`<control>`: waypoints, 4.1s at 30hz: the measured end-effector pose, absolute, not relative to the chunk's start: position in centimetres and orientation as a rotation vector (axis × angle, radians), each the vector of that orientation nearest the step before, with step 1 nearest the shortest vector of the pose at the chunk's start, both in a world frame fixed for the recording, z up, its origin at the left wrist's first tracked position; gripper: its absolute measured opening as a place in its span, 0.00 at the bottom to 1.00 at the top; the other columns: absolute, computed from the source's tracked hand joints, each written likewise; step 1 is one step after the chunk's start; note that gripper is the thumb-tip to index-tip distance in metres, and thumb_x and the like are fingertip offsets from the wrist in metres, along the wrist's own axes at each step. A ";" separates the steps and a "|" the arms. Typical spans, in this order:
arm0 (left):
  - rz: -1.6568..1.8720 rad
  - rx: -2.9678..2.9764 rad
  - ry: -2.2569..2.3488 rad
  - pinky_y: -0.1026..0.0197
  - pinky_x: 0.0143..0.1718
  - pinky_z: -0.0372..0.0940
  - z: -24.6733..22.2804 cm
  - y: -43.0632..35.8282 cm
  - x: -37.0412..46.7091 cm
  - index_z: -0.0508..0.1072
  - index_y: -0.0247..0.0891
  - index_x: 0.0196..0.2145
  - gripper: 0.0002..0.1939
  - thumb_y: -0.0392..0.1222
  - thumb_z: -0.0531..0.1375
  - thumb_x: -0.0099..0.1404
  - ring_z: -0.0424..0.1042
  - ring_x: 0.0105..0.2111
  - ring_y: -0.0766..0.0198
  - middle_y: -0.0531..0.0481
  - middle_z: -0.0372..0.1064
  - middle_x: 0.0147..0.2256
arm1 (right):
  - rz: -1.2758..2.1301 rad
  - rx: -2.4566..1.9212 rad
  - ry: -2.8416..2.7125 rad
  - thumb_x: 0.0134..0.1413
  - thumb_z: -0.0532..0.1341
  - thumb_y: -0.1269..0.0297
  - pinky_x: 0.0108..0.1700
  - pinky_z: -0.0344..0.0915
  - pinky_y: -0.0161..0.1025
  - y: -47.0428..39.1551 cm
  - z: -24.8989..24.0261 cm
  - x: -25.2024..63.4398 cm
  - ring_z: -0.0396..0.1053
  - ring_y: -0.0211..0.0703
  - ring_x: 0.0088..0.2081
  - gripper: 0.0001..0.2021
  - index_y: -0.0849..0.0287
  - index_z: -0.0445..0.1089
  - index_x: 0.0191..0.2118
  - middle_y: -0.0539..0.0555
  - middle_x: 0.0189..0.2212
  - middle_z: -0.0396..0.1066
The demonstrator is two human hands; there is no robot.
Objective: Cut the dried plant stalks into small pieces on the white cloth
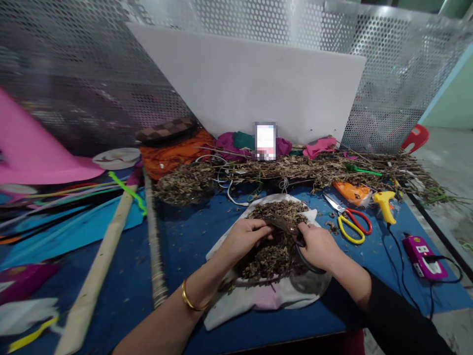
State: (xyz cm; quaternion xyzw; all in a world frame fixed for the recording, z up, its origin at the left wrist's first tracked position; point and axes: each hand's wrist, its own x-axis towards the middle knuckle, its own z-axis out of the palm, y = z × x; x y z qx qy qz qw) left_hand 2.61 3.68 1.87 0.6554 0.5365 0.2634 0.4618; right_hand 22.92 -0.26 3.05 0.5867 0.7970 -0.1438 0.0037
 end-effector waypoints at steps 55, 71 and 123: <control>0.672 1.435 1.281 0.68 0.18 0.50 1.9 3.6 3.2 0.76 0.32 0.25 0.11 0.42 0.58 0.51 0.55 0.16 0.72 0.51 0.69 0.19 | -0.453 1.821 2.493 0.56 0.50 0.61 0.32 0.51 0.34 -0.4 3.8 22.9 0.66 0.41 0.34 0.12 0.57 0.59 0.45 0.54 0.38 0.66; 0.638 1.333 1.162 0.67 0.17 0.50 2.5 3.6 3.1 0.74 0.33 0.22 0.09 0.43 0.59 0.51 0.55 0.15 0.73 0.51 0.68 0.19 | -0.434 1.801 2.491 0.55 0.51 0.63 0.33 0.52 0.34 -0.6 3.4 22.6 0.66 0.42 0.36 0.11 0.57 0.58 0.45 0.55 0.39 0.65; 0.601 1.285 1.108 0.68 0.21 0.55 2.5 4.1 2.1 0.72 0.33 0.30 0.11 0.44 0.60 0.51 0.64 0.21 0.70 0.50 0.72 0.27 | -0.463 1.810 2.574 0.53 0.52 0.64 0.30 0.48 0.33 -0.4 3.1 23.1 0.65 0.39 0.32 0.07 0.56 0.61 0.39 0.51 0.33 0.67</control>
